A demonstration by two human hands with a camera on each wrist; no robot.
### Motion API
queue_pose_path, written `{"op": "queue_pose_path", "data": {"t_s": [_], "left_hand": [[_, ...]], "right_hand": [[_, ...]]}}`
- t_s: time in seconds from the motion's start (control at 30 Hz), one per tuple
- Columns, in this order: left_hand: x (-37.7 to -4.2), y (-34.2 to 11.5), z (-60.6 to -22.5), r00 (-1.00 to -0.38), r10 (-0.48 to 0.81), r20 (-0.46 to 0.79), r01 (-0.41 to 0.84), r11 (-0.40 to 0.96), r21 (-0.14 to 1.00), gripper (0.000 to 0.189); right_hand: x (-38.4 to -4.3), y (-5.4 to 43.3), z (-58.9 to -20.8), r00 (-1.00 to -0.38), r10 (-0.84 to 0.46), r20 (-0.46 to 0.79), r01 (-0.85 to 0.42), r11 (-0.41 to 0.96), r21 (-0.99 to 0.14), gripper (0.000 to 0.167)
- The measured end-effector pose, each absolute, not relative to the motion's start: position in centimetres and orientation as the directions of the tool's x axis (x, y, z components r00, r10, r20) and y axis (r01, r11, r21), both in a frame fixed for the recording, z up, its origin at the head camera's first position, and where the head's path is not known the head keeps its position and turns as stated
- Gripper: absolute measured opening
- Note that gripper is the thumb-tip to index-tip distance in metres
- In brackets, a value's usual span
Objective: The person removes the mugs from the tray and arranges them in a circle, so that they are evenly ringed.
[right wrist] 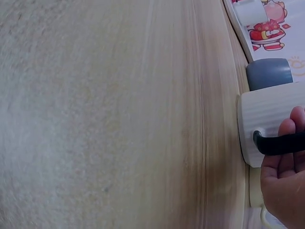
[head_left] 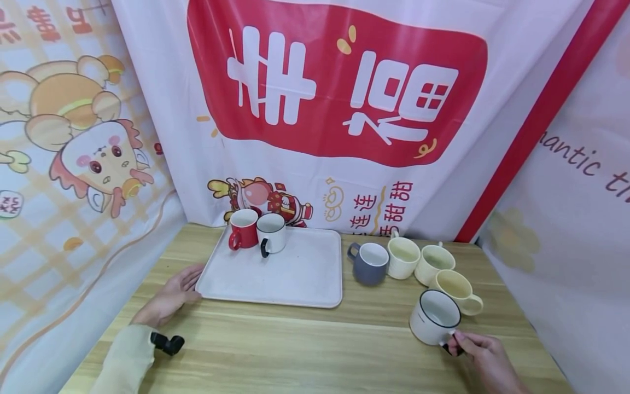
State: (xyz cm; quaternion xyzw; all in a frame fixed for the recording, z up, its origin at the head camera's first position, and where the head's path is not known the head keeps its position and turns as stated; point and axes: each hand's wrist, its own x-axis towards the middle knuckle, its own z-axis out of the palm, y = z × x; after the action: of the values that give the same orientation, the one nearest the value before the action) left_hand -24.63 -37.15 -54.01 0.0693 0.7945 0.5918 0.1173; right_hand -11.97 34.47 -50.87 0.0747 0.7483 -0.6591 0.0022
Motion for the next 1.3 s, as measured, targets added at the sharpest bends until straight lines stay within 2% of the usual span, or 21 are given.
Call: {"op": "queue_pose_path", "data": {"t_s": [0.17,0.27,0.37,0.5,0.6,0.7,0.77,0.97,1.07,1.2,1.3], "left_hand": [[-24.7,-37.2,-54.0,-0.963,0.248,-0.104,-0.029,0.288,0.957,0.094],[-24.6,-37.1,-53.9,-0.963,0.248,-0.108,-0.034,0.284,0.958,0.095],[-24.6,-37.0,-53.9,-0.963,0.245,-0.113,-0.041,0.282,0.958,0.095],[-24.6,-36.8,-53.9,-0.963,0.242,-0.121,-0.05,0.279,0.959,0.097],[-24.6,-36.8,-53.9,-0.963,0.244,-0.115,-0.045,0.276,0.96,0.097],[-24.5,-36.9,-53.9,-0.963,0.25,-0.099,-0.026,0.279,0.96,0.095],[-24.4,-37.0,-53.9,-0.963,0.255,-0.088,-0.015,0.274,0.961,0.095],[-24.3,-37.1,-53.6,-0.962,0.257,-0.089,-0.017,0.269,0.963,0.096],[-24.4,-37.0,-53.6,-0.963,0.25,-0.1,-0.026,0.284,0.958,0.096],[-24.5,-36.9,-53.6,-0.962,0.246,-0.116,-0.039,0.298,0.954,0.096],[-24.5,-36.8,-53.6,-0.963,0.24,-0.124,-0.048,0.299,0.953,0.096]], "right_hand": [[-12.0,34.5,-51.0,-0.989,0.114,-0.097,0.111,0.121,-0.986,0.03],[-12.0,34.5,-50.8,-0.984,0.127,-0.126,0.147,0.173,-0.974,0.031],[-11.9,34.8,-50.1,-0.985,0.118,-0.123,0.159,0.381,-0.911,0.036],[-11.8,35.7,-48.7,-0.992,0.116,-0.052,0.119,0.703,-0.701,0.037],[-12.0,36.1,-47.5,-0.991,0.118,0.06,0.056,0.784,-0.618,0.029],[-12.5,35.8,-45.9,-0.98,0.093,0.177,-0.03,0.805,-0.592,0.021],[-13.0,35.3,-44.6,-0.969,0.066,0.238,-0.081,0.825,-0.56,0.021],[-15.0,32.4,-40.1,-0.964,-0.058,0.258,-0.178,0.864,-0.471,0.038],[-16.4,30.2,-38.8,-0.952,-0.131,0.275,-0.248,0.857,-0.452,0.041],[-18.5,27.0,-38.0,-0.924,-0.236,0.301,-0.36,0.802,-0.477,0.042],[-20.0,24.4,-37.9,-0.917,-0.298,0.266,-0.396,0.767,-0.505,0.048]]}}
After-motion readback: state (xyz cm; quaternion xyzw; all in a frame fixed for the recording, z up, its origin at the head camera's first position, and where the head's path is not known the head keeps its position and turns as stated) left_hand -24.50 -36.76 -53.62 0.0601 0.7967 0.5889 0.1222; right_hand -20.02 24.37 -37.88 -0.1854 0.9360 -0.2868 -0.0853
